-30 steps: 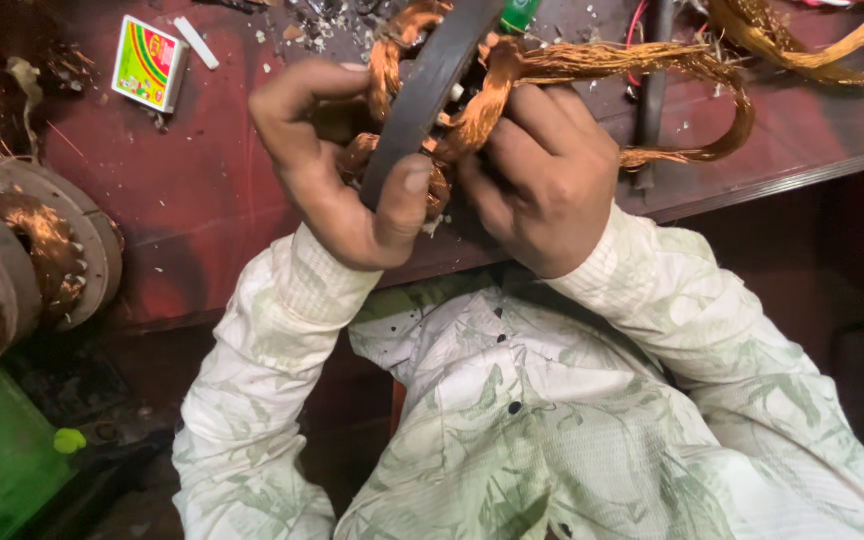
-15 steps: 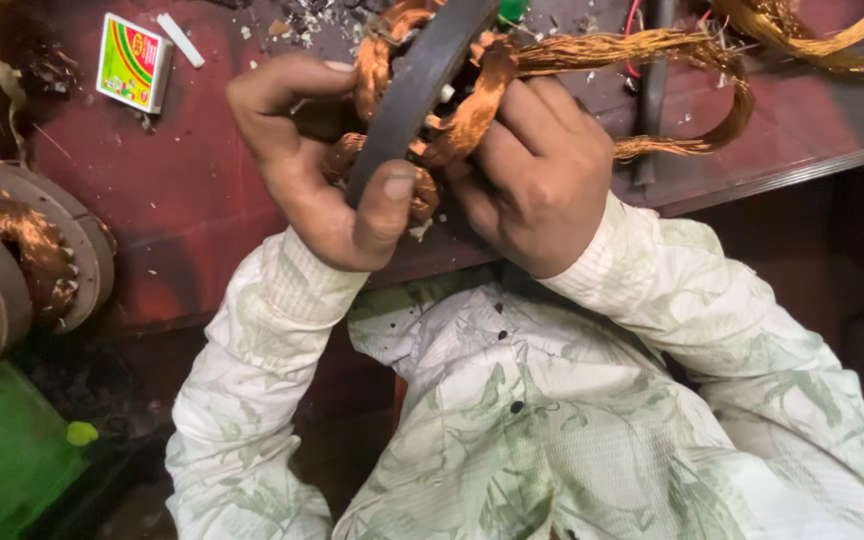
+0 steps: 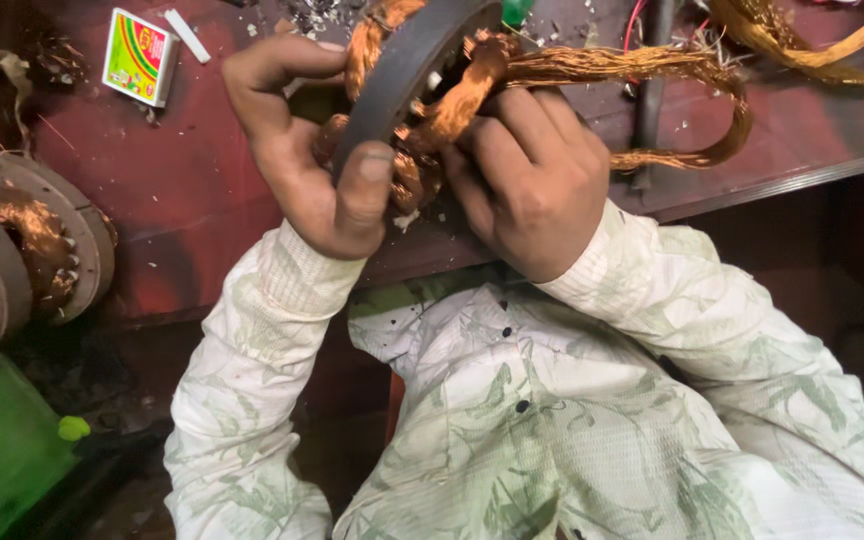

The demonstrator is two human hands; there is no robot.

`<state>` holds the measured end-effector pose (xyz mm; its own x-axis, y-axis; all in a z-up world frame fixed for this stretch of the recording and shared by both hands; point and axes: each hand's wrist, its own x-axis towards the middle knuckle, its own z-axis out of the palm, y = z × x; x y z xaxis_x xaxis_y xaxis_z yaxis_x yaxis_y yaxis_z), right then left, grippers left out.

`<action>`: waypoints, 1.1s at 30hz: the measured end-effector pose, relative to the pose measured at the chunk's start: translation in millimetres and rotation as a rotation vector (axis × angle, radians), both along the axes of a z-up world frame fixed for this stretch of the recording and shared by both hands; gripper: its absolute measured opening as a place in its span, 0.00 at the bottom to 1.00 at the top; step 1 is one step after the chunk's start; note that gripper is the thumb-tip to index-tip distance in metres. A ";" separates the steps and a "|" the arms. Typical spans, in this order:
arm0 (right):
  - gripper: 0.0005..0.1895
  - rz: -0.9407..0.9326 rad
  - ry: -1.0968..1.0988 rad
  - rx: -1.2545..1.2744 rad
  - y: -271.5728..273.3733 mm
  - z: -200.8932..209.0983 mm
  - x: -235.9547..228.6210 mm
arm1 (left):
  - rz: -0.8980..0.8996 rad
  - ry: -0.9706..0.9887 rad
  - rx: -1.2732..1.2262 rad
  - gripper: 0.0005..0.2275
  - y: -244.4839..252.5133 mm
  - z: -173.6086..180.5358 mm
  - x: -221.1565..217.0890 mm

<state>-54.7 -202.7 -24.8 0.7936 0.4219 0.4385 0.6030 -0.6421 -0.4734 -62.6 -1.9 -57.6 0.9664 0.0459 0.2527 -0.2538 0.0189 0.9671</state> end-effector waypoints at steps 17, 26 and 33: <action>0.08 -0.018 0.062 -0.062 1.3 5.7 -2.5 | -0.015 -0.061 -0.067 0.27 -2.3 1.6 13.5; 0.16 0.046 0.035 -0.076 0.5 -5.2 -4.5 | -0.092 -0.041 -0.129 0.26 -3.2 -9.1 10.0; 0.15 0.034 0.013 -0.086 -5.8 -6.4 -6.0 | -0.062 -0.140 0.086 0.26 1.3 -8.4 11.1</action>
<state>-60.7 -208.5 -31.2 0.7834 0.4848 0.3890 0.6195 -0.6598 -0.4253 -51.4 -0.6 -65.9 0.9217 -0.0401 0.3859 -0.3874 -0.0430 0.9209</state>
